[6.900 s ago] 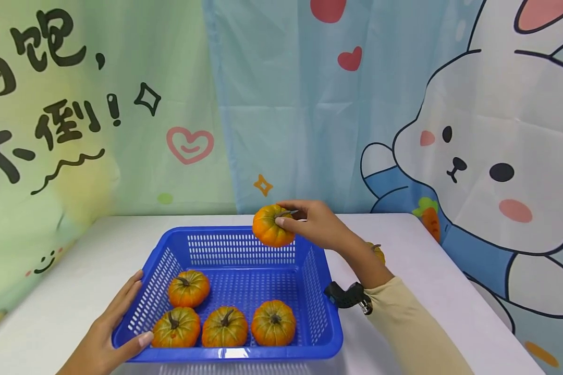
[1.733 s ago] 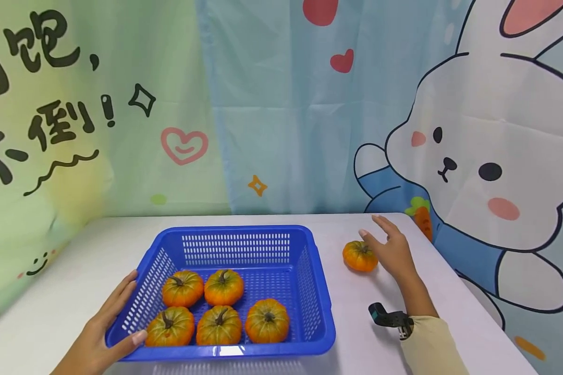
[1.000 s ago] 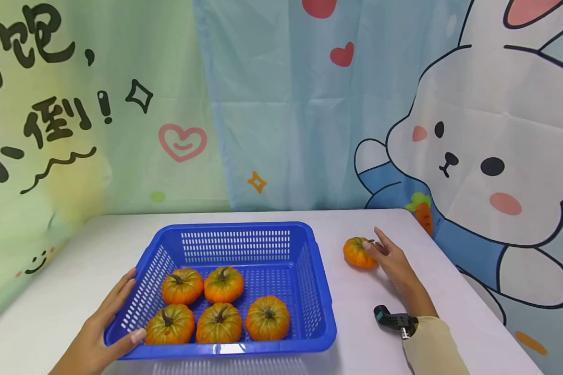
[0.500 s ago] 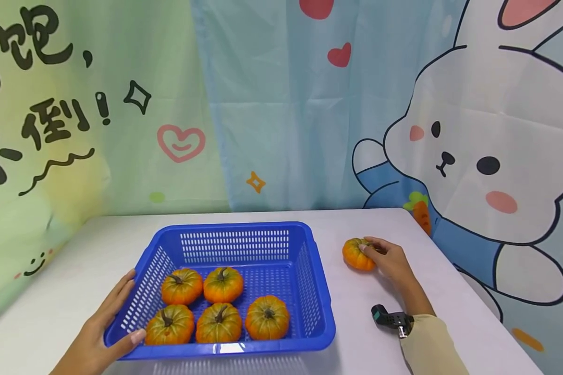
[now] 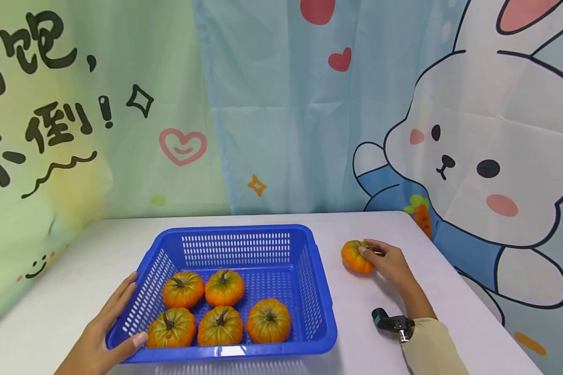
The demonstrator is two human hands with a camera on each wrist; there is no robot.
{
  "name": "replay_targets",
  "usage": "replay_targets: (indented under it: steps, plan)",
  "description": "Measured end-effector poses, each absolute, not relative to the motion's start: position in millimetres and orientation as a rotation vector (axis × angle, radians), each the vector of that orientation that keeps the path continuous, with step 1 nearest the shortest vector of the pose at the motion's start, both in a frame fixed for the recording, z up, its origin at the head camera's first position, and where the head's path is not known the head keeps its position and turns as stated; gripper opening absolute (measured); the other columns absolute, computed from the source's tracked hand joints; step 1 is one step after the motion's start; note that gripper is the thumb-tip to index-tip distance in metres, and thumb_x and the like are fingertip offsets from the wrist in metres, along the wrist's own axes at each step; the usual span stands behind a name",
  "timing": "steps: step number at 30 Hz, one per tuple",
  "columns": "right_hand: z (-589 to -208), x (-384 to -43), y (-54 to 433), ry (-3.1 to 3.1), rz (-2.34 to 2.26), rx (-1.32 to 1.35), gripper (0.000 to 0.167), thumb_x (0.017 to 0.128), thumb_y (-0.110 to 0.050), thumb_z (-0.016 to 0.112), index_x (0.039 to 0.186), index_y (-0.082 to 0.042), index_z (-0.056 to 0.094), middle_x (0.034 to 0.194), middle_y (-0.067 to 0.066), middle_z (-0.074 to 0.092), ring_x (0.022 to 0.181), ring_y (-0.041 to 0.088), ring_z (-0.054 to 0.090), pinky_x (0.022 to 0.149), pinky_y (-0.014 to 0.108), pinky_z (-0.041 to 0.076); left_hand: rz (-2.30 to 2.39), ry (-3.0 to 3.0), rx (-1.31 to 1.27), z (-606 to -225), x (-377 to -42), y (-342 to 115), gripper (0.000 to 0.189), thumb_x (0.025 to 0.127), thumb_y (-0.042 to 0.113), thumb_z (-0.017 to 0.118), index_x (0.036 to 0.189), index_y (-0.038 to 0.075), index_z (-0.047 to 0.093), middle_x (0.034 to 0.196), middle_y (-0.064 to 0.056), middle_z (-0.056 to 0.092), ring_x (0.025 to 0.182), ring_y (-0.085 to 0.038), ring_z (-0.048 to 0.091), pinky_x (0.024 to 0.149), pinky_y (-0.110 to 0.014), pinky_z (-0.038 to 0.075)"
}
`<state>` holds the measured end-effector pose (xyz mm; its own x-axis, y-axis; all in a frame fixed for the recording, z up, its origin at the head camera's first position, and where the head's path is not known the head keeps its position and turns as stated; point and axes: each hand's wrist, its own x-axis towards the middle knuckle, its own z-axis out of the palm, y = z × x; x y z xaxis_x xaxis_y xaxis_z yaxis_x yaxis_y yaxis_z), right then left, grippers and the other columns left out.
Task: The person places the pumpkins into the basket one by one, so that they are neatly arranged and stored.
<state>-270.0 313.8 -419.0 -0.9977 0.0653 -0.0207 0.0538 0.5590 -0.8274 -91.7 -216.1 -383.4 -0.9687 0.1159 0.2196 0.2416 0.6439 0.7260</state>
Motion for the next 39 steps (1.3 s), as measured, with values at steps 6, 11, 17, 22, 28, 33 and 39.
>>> replay_targets:
  steps: [6,11,17,22,28,33,39]
  plan:
    - [-415.0,-270.4,307.6,-2.814,1.451,-0.021,0.070,0.099,-0.043,0.053,0.150,0.000,0.033,0.148,0.031,0.030,0.131,0.048,0.034,0.104,0.053,0.037,-1.210,-2.697,-0.307,-383.4,-91.5,-217.7,0.089,0.087,0.036,0.069,0.156,0.008,0.021,0.162,0.003,0.007,0.140,-0.045,0.024,0.098,-0.060,0.032]
    - [-409.9,-264.5,299.5,-2.831,1.421,0.013,0.068,0.099,-0.042,0.053,0.148,0.002,0.035,0.148,0.032,0.031,0.130,0.049,0.036,0.104,0.054,0.037,-1.214,-2.700,-0.310,-383.8,-92.5,-214.7,0.088,0.087,0.037,0.068,0.155,0.007,0.021,0.162,0.003,0.008,0.139,-0.045,0.025,0.098,-0.058,0.033]
    - [-402.0,-261.3,291.2,-2.821,1.357,0.144,0.067,0.099,-0.043,0.052,0.147,0.002,0.036,0.146,0.032,0.035,0.125,0.049,0.043,0.098,0.051,0.044,-1.185,-2.708,-0.327,-381.8,-92.4,-214.9,0.087,0.088,0.036,0.067,0.156,0.008,0.020,0.162,0.004,0.008,0.140,-0.041,0.025,0.100,-0.044,0.034]
    - [-385.8,-259.9,285.4,-2.786,1.404,0.191,0.067,0.100,-0.042,0.051,0.149,0.001,0.034,0.147,0.031,0.034,0.126,0.049,0.042,0.098,0.050,0.044,-1.199,-2.702,-0.319,-382.6,-91.9,-215.5,0.087,0.088,0.036,0.067,0.156,0.009,0.020,0.162,0.003,0.007,0.140,-0.043,0.023,0.099,-0.060,0.031]
    - [-368.4,-254.0,271.4,-2.708,1.590,0.168,0.068,0.099,-0.044,0.051,0.150,-0.002,0.034,0.146,0.028,0.035,0.129,0.045,0.043,0.100,0.046,0.041,-1.164,-2.693,-0.332,-383.5,-90.3,-219.3,0.088,0.087,0.033,0.069,0.156,0.012,0.020,0.162,0.003,0.008,0.141,-0.041,0.024,0.102,-0.045,0.031]
    - [-355.8,-247.9,264.0,-2.692,1.588,0.206,0.067,0.099,-0.044,0.053,0.150,-0.004,0.036,0.143,0.026,0.038,0.127,0.045,0.045,0.101,0.047,0.041,-1.179,-2.694,-0.344,-382.8,-91.7,-219.3,0.089,0.087,0.033,0.069,0.156,0.011,0.018,0.162,0.001,0.007,0.140,-0.044,0.022,0.099,-0.062,0.031]
    - [-349.0,-245.1,259.8,-2.704,1.590,0.248,0.063,0.100,-0.041,0.052,0.149,-0.005,0.037,0.142,0.027,0.042,0.119,0.040,0.053,0.096,0.041,0.048,-1.201,-2.689,-0.340,-382.8,-91.1,-217.1,0.089,0.087,0.034,0.069,0.156,0.010,0.018,0.162,0.001,0.006,0.141,-0.045,0.021,0.098,-0.065,0.031]
